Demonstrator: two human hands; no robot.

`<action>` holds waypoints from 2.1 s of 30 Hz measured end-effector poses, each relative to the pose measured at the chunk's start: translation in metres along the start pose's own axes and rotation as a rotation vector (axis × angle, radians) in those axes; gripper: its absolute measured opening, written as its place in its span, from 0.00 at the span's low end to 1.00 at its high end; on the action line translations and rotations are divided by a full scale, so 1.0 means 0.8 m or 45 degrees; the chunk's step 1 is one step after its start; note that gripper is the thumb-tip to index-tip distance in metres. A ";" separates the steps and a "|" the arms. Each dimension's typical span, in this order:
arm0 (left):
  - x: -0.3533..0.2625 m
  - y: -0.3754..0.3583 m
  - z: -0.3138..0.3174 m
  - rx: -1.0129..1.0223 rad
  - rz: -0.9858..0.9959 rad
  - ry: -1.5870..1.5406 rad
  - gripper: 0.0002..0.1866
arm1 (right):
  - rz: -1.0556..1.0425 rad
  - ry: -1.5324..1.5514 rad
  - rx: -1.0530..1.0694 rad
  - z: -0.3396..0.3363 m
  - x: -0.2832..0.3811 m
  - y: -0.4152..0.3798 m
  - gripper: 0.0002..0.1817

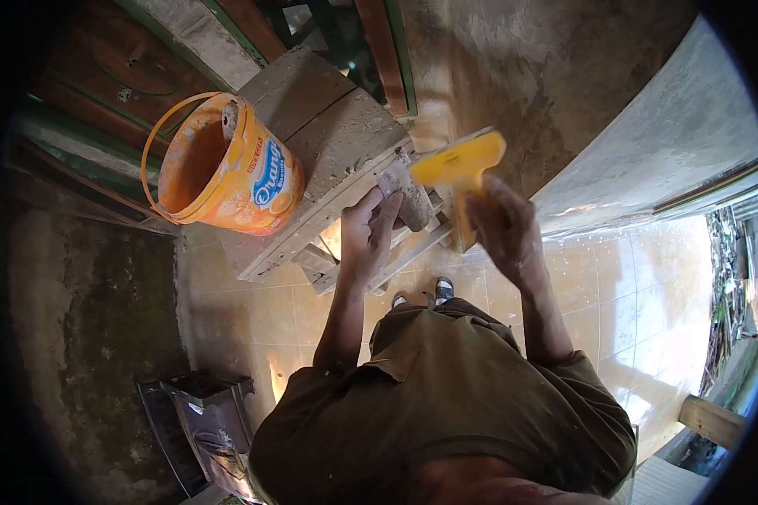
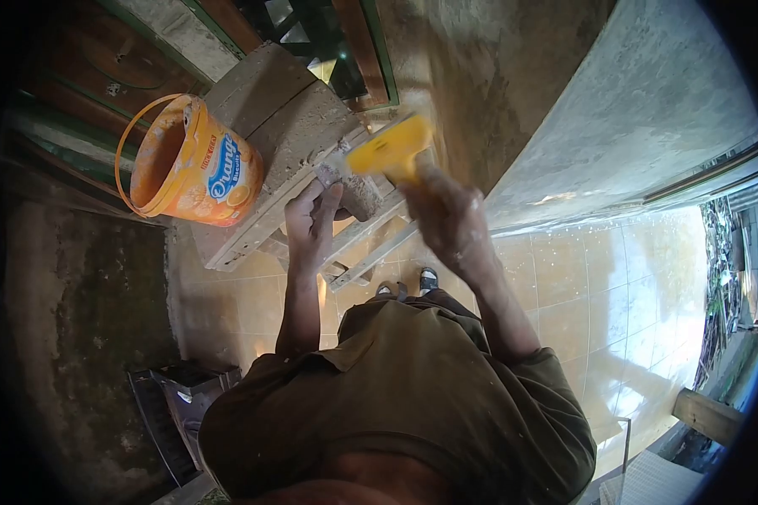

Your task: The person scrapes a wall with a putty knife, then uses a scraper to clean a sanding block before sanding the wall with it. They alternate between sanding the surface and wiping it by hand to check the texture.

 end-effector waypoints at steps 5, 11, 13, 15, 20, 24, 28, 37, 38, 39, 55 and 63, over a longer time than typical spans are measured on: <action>0.005 -0.001 -0.004 0.002 0.047 0.235 0.14 | 0.168 -0.321 0.024 -0.003 -0.023 0.018 0.11; -0.006 -0.001 0.001 -0.038 0.006 0.221 0.12 | 0.096 -0.111 0.176 0.016 -0.012 0.006 0.14; 0.004 -0.003 -0.004 -0.008 -0.051 0.334 0.12 | 0.121 -0.152 0.182 0.018 -0.034 0.008 0.14; 0.003 -0.006 -0.005 0.010 0.128 0.428 0.13 | 0.158 -0.265 0.087 0.006 -0.051 0.014 0.13; -0.009 -0.007 -0.007 -0.070 0.137 0.343 0.12 | 0.096 -0.085 0.147 0.015 -0.024 -0.008 0.12; -0.001 -0.009 -0.008 -0.107 0.064 0.254 0.11 | 0.113 -0.237 0.086 0.003 -0.051 0.005 0.12; -0.009 -0.014 -0.006 -0.080 0.050 0.229 0.12 | 0.277 -0.063 0.168 0.005 -0.046 -0.003 0.12; -0.025 -0.020 -0.002 -0.149 0.172 0.280 0.11 | 0.206 -0.095 0.094 -0.003 -0.026 0.002 0.11; -0.024 -0.020 -0.002 -0.151 0.166 0.280 0.11 | 0.131 0.048 0.105 0.001 -0.010 -0.003 0.11; -0.023 -0.018 0.000 -0.116 0.178 0.328 0.11 | -0.001 -0.061 0.126 0.006 -0.002 -0.005 0.12; -0.007 -0.028 0.002 -0.074 0.077 0.169 0.13 | 0.460 0.151 0.235 0.004 -0.023 0.000 0.10; -0.024 -0.029 0.009 -0.066 0.150 0.193 0.13 | 0.802 0.553 0.277 0.014 -0.033 -0.016 0.11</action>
Point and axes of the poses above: each hand's wrist, its own y-axis towards the middle knuckle, its own z-axis out of the palm, x = y × z, the point moved 9 cm from there along y, towards the middle knuckle, and after that the axes turned 3 degrees about -x, right-handed, at the moved point
